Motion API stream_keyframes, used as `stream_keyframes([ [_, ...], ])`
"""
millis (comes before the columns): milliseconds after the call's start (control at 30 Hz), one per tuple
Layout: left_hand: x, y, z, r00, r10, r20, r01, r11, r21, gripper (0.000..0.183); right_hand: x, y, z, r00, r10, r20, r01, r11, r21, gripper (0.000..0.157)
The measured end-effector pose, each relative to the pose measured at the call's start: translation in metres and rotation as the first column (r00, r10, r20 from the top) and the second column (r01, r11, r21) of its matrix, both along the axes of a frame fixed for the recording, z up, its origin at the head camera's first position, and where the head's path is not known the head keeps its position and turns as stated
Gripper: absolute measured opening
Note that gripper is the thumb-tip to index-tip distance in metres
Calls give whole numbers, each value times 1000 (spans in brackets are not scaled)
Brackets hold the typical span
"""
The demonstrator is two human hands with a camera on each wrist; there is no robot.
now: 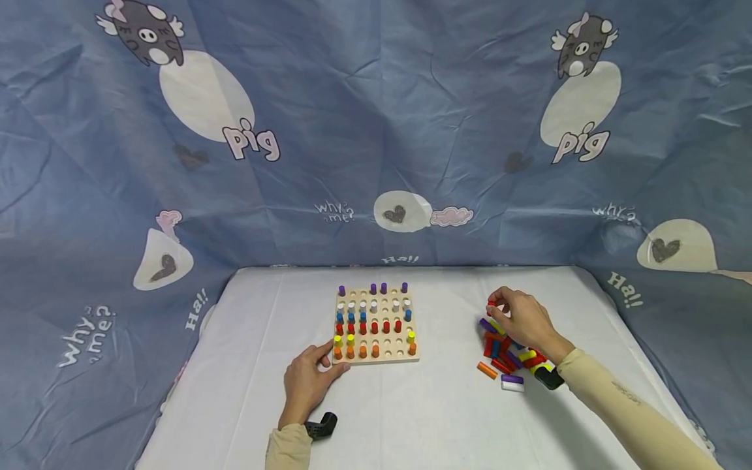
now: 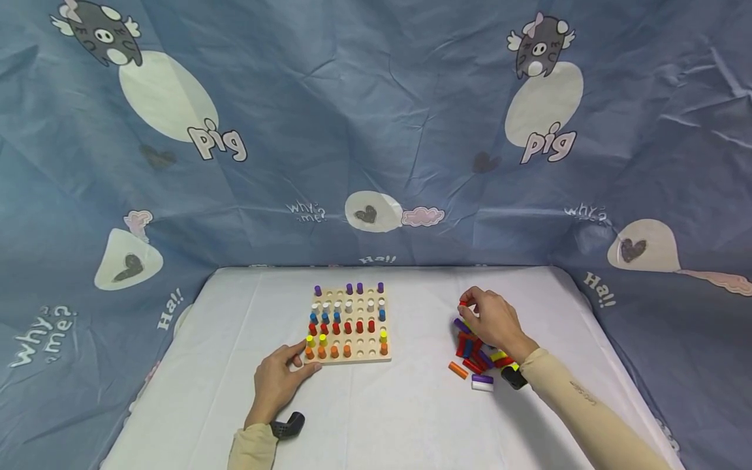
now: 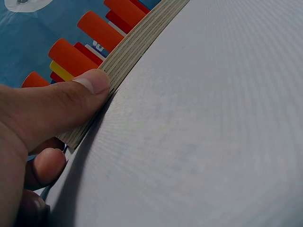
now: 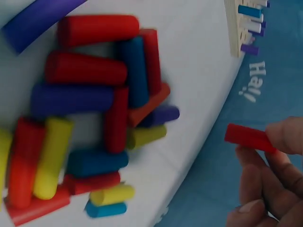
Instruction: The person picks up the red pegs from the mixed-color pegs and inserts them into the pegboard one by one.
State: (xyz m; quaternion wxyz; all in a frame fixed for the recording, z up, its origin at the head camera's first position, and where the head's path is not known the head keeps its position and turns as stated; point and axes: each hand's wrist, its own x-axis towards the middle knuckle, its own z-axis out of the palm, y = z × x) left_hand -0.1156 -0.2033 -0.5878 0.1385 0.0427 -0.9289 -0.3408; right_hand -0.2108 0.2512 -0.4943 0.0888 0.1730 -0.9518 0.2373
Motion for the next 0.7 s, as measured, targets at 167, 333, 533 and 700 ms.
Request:
stream_keyframes([
  [167,0,0,0,1000,0,4,0,1000,1,67,-3,-16,-2,998,34,-46,-34,999,3,11],
  [333,0,0,1,1000,-3,1,3,1000,-1,67,-5,-31,-2,996,67,-64,-68,998,-10,9],
  [533,0,0,2,1000,-2,9,2,1000,3,67,-7,-50,-2,992,102,-72,-104,994,-26,12],
  [700,1,1,2,1000,-3,11,3,1000,3,67,-6,-67,-3,988,130,-86,-133,991,-22,13],
])
